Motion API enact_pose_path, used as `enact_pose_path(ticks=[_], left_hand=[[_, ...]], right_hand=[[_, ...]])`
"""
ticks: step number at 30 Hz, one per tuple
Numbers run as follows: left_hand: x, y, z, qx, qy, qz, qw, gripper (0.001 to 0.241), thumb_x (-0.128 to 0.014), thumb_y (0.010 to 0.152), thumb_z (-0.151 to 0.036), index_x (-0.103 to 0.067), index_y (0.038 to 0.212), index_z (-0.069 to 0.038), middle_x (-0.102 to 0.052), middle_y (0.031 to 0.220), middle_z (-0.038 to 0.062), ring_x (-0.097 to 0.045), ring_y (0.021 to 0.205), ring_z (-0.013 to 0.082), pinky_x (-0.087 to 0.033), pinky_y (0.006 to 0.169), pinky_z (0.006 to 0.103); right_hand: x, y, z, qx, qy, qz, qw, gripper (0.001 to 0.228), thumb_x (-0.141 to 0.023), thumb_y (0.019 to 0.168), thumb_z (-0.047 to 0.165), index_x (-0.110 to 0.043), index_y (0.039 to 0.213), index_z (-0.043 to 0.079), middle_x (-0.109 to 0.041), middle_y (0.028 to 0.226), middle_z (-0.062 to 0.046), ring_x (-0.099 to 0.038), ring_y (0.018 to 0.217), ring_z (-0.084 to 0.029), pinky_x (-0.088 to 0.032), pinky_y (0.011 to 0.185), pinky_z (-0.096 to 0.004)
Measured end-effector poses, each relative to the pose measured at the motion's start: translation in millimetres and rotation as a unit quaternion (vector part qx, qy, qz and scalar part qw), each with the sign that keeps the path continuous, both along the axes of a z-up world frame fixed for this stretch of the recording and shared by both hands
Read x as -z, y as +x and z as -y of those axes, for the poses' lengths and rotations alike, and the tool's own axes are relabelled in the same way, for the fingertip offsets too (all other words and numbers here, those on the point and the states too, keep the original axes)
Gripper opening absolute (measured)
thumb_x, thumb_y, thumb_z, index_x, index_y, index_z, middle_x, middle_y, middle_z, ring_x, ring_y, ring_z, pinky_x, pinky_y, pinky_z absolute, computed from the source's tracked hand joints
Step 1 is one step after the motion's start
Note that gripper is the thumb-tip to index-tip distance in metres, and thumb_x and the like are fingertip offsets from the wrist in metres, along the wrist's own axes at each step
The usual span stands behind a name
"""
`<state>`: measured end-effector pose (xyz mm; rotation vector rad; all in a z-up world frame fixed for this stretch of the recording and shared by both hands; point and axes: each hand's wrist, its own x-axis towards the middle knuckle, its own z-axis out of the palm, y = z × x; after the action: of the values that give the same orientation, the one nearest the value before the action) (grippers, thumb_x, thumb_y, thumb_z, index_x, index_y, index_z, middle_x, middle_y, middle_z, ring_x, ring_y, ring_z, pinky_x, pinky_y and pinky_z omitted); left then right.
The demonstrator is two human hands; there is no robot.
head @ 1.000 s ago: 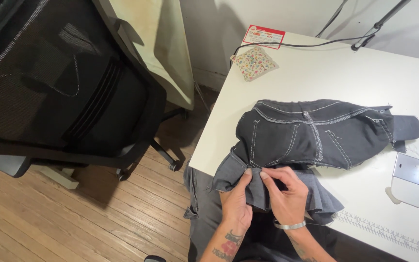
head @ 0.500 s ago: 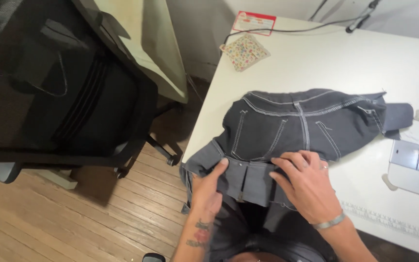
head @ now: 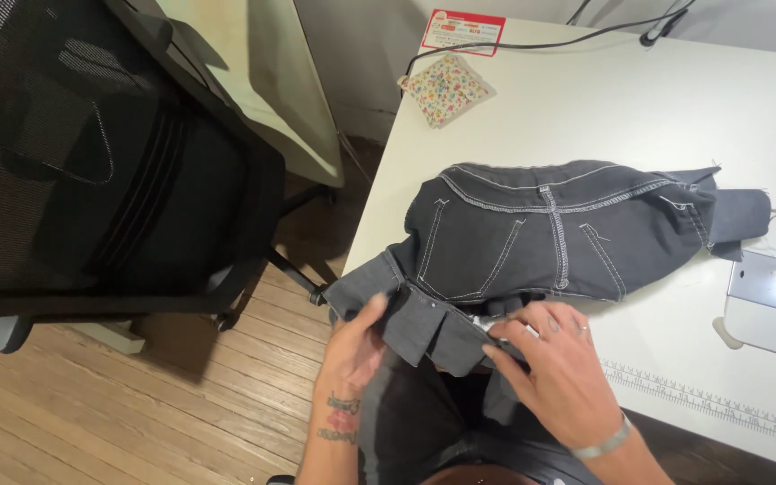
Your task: Pinning pleated fabric sections onto a denim garment at a sewing workstation.
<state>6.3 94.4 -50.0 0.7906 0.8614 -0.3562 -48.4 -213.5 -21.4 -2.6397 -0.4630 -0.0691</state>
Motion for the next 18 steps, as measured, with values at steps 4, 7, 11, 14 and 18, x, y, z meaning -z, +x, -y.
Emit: enact_pose_path(ticks=[4, 7, 11, 14, 18], left_hand=[[60, -39, 15, -0.179, -0.412, 0.074, 0.890, 0.101, -0.089, 0.106, -0.049, -0.052, 0.177, 0.014, -0.062, 0.175, 0.042, -0.064, 0.160, 0.0533, -0.054, 0.137, 0.0590], [134, -99, 39, -0.446, -0.215, 0.005, 0.869, 0.096, -0.054, 0.095, -0.094, -0.065, 0.140, -0.010, -0.065, 0.153, 0.020, -0.058, 0.162, 0.0424, -0.034, 0.139, 0.0528], [-5, -101, 87, -0.030, -0.425, 0.444, 0.788, 0.137, -0.106, 0.085, -0.075, -0.048, 0.186, -0.003, -0.057, 0.189, 0.017, -0.050, 0.180, 0.0321, -0.029, 0.157, 0.0541], [-51, -130, 104, -0.033, -0.393, 0.454, 0.799, 0.141, -0.100, 0.086, -0.080, -0.041, 0.188, -0.003, -0.049, 0.193, 0.017, -0.043, 0.182, 0.0321, -0.024, 0.158, 0.0548], [-29, -159, 122, -0.028, -0.354, 0.465, 0.811, 0.145, -0.093, 0.088, -0.087, -0.033, 0.191, -0.003, -0.037, 0.197, 0.016, -0.033, 0.186, 0.0322, -0.017, 0.159, 0.0558]], right_hand=[[-21, -7, -9, 0.031, 0.002, -0.099, 0.995, 0.032, -0.075, 0.113, 0.055, -0.078, 0.130, 0.028, -0.081, 0.127, 0.008, -0.082, 0.086, -0.036, -0.063, 0.077, -0.053], [-18, -11, -12, 0.069, 0.012, -0.153, 0.986, 0.036, -0.078, 0.108, 0.060, -0.082, 0.133, 0.035, -0.095, 0.109, 0.019, -0.080, 0.062, -0.023, -0.061, 0.070, -0.046], [-32, -10, -16, 0.078, 0.005, -0.180, 0.981, 0.036, -0.080, 0.103, 0.065, -0.086, 0.129, 0.040, -0.097, 0.103, 0.022, -0.079, 0.053, -0.024, -0.061, 0.076, -0.044], [-52, 0, -18, 0.103, 0.017, -0.245, 0.964, 0.038, -0.085, 0.097, 0.065, -0.091, 0.127, 0.043, -0.100, 0.095, 0.022, -0.071, 0.047, -0.021, -0.062, 0.077, -0.037], [-81, 14, -16, 0.118, -0.039, -0.332, 0.935, 0.044, -0.086, 0.097, 0.074, -0.090, 0.132, 0.049, -0.076, 0.054, 0.005, -0.058, 0.044, -0.016, -0.053, 0.066, -0.033]])
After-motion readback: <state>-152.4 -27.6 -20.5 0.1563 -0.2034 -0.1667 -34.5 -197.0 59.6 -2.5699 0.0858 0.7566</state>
